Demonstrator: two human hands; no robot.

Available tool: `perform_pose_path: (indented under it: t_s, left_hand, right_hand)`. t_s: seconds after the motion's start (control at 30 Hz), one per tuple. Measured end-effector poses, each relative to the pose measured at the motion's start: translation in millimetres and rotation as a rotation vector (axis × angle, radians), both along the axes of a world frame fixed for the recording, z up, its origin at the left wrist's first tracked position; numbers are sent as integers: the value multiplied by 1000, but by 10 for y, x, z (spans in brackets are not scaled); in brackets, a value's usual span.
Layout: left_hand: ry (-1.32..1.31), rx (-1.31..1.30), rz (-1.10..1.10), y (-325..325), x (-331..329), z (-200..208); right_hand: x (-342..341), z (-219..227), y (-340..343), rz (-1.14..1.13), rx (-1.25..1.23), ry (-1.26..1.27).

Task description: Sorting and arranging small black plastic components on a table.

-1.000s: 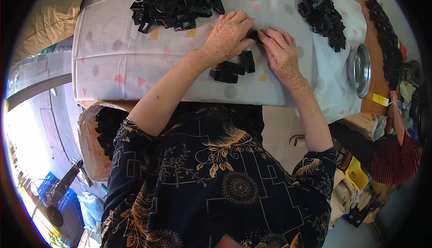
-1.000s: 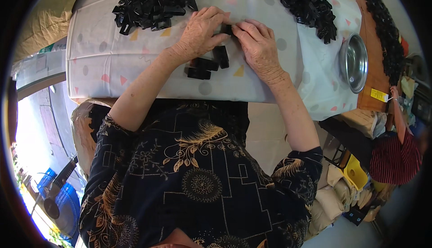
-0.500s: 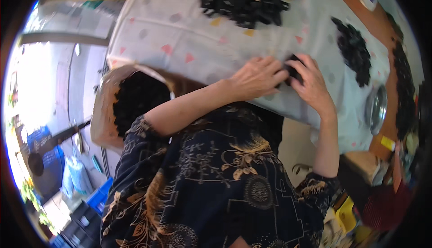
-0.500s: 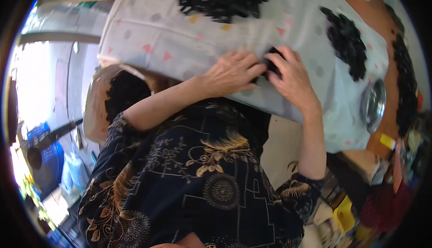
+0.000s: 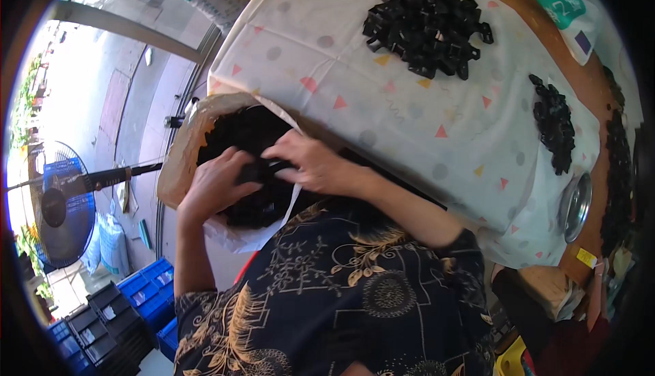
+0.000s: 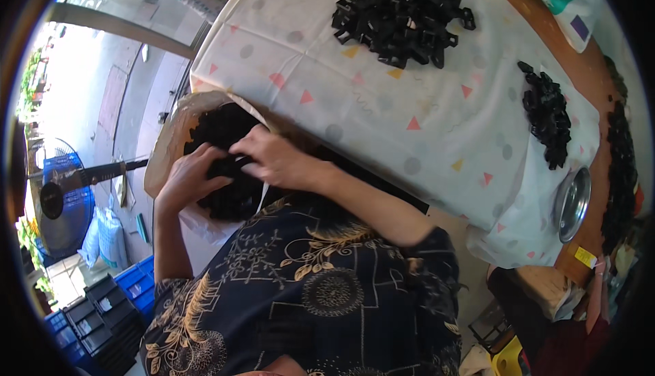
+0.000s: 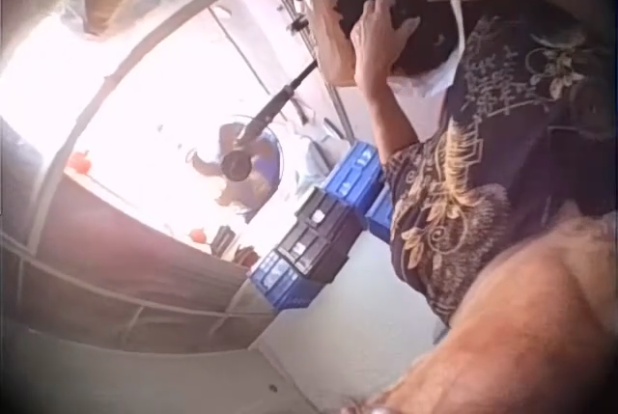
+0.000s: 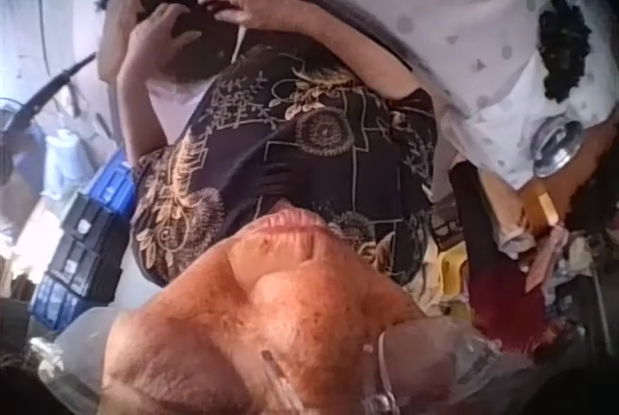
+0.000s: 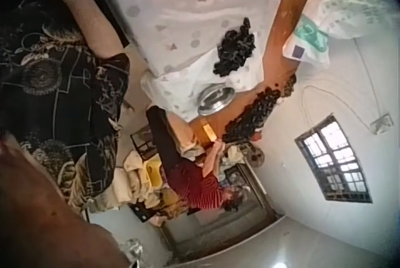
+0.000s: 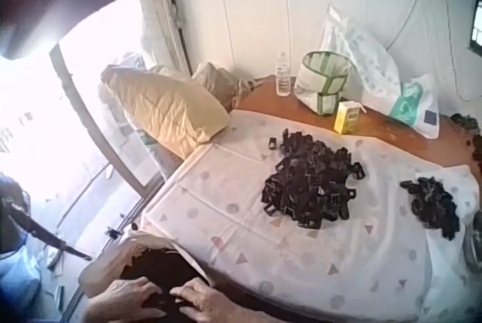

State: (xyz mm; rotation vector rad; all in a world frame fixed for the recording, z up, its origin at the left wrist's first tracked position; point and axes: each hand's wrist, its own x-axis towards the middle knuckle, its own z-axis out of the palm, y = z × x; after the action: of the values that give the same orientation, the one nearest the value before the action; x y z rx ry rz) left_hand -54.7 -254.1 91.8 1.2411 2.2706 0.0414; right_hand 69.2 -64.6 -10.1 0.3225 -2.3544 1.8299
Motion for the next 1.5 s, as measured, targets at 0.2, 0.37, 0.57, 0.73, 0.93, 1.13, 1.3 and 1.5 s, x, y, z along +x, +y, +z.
perform_pose_path:
  t_s: [0.2,0.37,0.57,0.73,0.93,1.13,1.3,1.5]
  left_hand:
    - [54,153,28,328,-252,109]
    - [-264,663,-169,1893,-864,-225]
    - [-81,877,-161,4032,-1541,-932]
    - [292,564,-110,4764,-1313,-1200]
    - [480,493,-451,4523,-622,-1172]
    - [441,566,-620,4337,-314,-1146]
    - [104,498,-653,4256,73,-830]
    - [-32,541,-634,4157,255,-707]
  right_hand:
    - [233,177,304,-195,169,215]
    - [745,181,1186,-840,370,157]
    - [1206,-35,1654,-1179,488,-8]
    - [1114,-97,1754,-1175,427,-62]
    - [1113,-127,1805,-1202,170,-108]
    - [1043,-76,1824,-1222,127,-57]
    - [990,-75,1848,-1318,222,2]
    - [1081,-273,1973,-1342,349,42]
